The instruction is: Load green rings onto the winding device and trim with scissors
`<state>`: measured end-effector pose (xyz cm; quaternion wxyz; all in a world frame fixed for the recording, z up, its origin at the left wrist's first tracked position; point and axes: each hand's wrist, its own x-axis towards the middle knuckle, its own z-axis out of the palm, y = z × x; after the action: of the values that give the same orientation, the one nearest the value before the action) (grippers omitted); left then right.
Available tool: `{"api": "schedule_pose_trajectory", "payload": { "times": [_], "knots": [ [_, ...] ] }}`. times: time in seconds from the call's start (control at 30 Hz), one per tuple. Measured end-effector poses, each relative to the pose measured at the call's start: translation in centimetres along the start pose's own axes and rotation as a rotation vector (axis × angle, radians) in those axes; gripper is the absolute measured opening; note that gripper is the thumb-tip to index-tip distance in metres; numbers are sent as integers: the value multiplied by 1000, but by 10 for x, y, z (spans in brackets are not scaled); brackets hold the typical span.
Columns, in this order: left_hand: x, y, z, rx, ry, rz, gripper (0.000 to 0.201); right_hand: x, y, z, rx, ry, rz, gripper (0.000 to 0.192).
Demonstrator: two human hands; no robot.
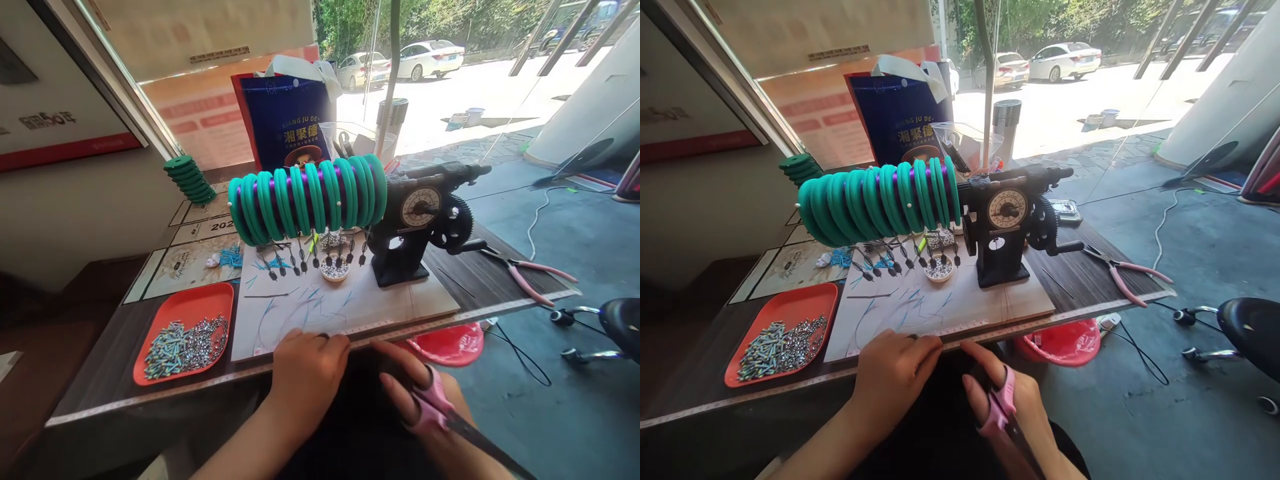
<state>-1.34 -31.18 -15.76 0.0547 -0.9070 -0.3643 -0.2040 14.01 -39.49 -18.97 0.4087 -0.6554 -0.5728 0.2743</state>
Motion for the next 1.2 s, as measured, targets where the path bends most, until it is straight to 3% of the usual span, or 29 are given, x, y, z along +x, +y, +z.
{"api": "schedule_pose_trajectory", "payload": {
  "times": [0.13, 0.27, 0.33, 0.43, 0.53, 1.2],
  "knots": [
    [1, 3, 3, 48, -18, 50, 12, -7, -2, 15, 140, -85, 43, 49],
    [3, 5, 4, 71, -35, 49, 11, -8, -3, 28, 148, -133, -21, 49],
    [3, 4, 4, 72, -31, 46, 13, -7, -1, 32, -8, -89, -136, 47],
    [4, 3, 3, 62, -39, 53, 12, -4, 2, 36, -348, 108, -375, 51],
    [4, 1, 2, 54, -35, 54, 10, -2, 4, 38, -533, 177, -486, 51],
    [-6, -16, -1, -58, -71, 26, 16, -1, 2, 33, -575, 205, -498, 44]
  ]
}}
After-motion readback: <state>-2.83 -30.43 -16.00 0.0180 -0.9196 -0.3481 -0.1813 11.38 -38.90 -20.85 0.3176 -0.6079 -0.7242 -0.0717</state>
